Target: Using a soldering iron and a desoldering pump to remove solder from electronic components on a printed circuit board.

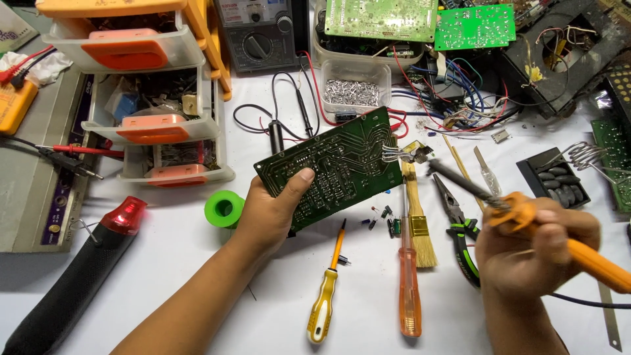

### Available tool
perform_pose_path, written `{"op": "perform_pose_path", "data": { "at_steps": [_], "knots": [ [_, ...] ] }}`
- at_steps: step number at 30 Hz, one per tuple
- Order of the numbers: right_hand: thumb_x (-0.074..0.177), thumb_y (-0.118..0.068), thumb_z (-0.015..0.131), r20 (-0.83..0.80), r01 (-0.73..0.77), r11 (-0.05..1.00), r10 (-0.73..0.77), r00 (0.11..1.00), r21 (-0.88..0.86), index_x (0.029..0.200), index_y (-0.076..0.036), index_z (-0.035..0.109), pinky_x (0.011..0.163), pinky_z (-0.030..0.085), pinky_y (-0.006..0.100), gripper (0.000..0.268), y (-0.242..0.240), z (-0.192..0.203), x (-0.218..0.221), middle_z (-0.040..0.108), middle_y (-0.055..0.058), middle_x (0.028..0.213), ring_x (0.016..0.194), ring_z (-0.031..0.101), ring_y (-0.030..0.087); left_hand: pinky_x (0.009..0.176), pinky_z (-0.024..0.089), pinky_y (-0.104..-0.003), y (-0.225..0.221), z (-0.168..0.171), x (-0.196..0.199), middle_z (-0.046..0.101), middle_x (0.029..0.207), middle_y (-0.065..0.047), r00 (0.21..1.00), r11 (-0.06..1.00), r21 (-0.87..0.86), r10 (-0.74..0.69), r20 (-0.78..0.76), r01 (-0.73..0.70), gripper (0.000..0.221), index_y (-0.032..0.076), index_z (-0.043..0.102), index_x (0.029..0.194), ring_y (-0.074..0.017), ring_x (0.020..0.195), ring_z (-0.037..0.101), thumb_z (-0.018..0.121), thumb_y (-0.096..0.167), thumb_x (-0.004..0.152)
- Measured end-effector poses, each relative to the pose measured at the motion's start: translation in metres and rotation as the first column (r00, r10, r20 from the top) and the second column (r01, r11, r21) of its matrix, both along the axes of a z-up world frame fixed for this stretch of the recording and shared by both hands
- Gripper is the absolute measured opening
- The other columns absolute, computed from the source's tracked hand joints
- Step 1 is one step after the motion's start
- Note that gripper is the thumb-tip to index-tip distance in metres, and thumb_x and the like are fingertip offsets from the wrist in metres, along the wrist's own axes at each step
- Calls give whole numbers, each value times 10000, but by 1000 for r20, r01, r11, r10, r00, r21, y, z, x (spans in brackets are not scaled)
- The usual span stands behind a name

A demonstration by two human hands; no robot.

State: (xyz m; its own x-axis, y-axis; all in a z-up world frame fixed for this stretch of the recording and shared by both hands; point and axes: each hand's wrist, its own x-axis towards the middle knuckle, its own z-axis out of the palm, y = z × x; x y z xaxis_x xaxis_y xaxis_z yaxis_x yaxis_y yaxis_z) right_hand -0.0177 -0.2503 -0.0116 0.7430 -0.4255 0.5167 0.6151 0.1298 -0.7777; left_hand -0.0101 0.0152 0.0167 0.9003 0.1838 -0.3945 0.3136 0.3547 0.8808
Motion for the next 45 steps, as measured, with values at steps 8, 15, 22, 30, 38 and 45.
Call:
{"op": "perform_pose_path", "data": {
  "at_steps": [8,15,22,30,38,45],
  "knots": [
    [845,-172,526,46,-288,937,302,952,-200,858,-77,504,574,486,265,98,27,8,-5,506,81,652,543,526,176,757,551,-391,-5,2,0,637,951,-140,997,971,-236,56,61,-40,387,-10,556,1025,-242,863,616,621,174,691],
    [911,-242,479,58,-185,980,189,980,-69,920,-137,408,592,500,306,127,-3,-2,-2,417,62,728,577,453,194,709,542,-418,-3,15,2,619,981,-146,999,945,-325,39,-30,-47,411,19,520,1110,-258,853,608,561,174,732],
    [702,-323,579,-186,90,917,-18,982,388,780,-81,540,506,226,203,257,-25,28,14,454,-23,666,445,271,88,711,528,-401,1,5,6,617,1006,-147,993,895,-430,93,-74,-116,407,43,512,1154,-255,851,604,540,165,767],
    [647,-246,560,-72,42,917,-14,997,396,678,-76,509,582,259,184,180,-70,4,30,396,21,633,594,345,89,683,550,-249,-1,-6,-4,658,935,-81,994,634,-770,109,-1,-70,226,71,593,1005,-150,792,641,580,209,826],
    [669,-197,548,-24,13,913,-4,1000,407,668,-84,491,618,287,211,126,-79,5,35,411,11,664,615,356,101,454,475,-141,11,-19,-41,537,1028,-74,960,128,-964,134,248,231,372,12,445,1128,-96,671,542,505,307,910],
    [676,-219,540,-84,43,922,-11,996,386,694,-100,494,609,283,201,129,-79,3,36,427,5,673,605,353,91,590,538,-180,25,-23,-52,589,1068,-112,889,-30,-908,218,403,419,649,-10,481,1110,-124,728,601,652,521,778]
  ]
}}
